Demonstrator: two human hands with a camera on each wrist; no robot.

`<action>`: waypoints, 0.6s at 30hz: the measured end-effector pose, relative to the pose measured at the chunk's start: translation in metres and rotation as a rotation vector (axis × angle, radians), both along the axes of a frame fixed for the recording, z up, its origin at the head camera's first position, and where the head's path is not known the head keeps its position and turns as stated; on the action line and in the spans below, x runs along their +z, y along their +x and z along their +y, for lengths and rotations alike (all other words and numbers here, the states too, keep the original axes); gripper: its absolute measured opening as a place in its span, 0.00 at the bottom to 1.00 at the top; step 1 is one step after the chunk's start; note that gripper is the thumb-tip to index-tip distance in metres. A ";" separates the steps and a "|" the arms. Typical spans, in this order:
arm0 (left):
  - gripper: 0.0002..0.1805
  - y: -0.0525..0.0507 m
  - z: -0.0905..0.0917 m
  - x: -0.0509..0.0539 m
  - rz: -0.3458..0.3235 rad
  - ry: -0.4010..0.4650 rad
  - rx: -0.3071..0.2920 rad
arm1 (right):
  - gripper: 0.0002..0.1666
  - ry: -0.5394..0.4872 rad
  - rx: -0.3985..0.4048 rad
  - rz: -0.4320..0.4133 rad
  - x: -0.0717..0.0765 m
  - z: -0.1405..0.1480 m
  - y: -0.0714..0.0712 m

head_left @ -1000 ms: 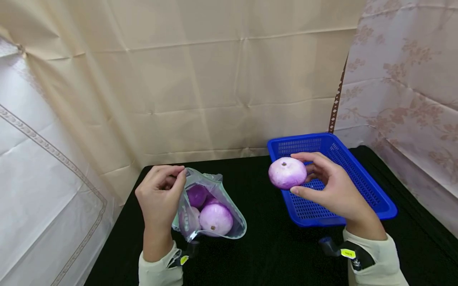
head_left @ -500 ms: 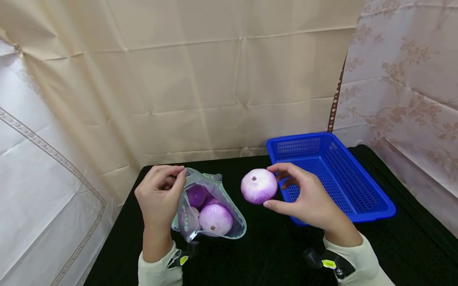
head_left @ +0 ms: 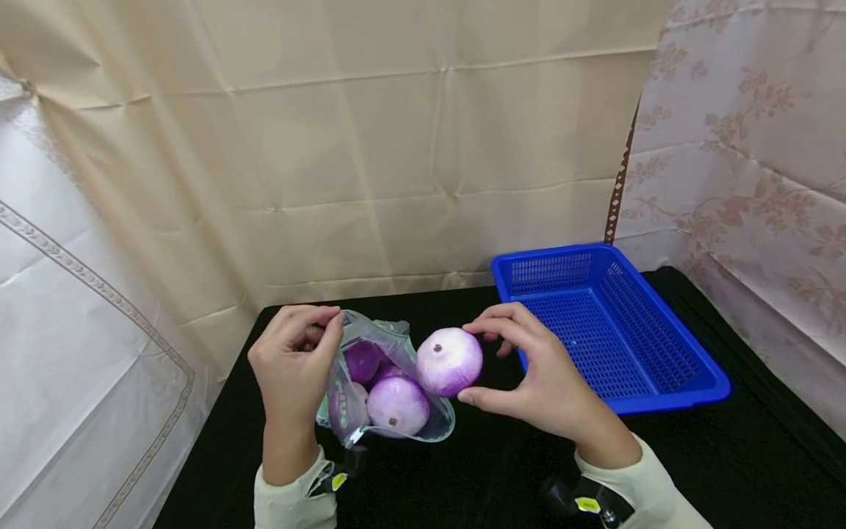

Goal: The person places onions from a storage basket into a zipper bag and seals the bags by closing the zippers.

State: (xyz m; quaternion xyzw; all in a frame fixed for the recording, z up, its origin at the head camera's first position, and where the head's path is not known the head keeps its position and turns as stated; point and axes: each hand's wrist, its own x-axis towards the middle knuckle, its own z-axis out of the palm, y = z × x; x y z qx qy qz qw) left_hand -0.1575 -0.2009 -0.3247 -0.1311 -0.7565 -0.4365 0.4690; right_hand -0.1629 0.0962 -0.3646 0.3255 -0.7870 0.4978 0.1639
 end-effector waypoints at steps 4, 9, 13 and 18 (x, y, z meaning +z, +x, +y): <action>0.05 0.000 0.000 -0.001 0.004 0.002 -0.013 | 0.41 0.005 -0.014 0.008 -0.001 -0.006 0.003; 0.05 -0.005 -0.003 -0.006 0.003 -0.001 -0.012 | 0.41 -0.010 -0.023 0.015 0.000 -0.019 0.006; 0.05 -0.008 -0.007 -0.010 0.000 -0.005 0.000 | 0.40 0.000 -0.021 0.035 0.000 -0.034 0.006; 0.05 -0.009 -0.009 -0.011 0.003 -0.001 -0.005 | 0.39 0.023 -0.038 0.067 0.001 -0.052 0.003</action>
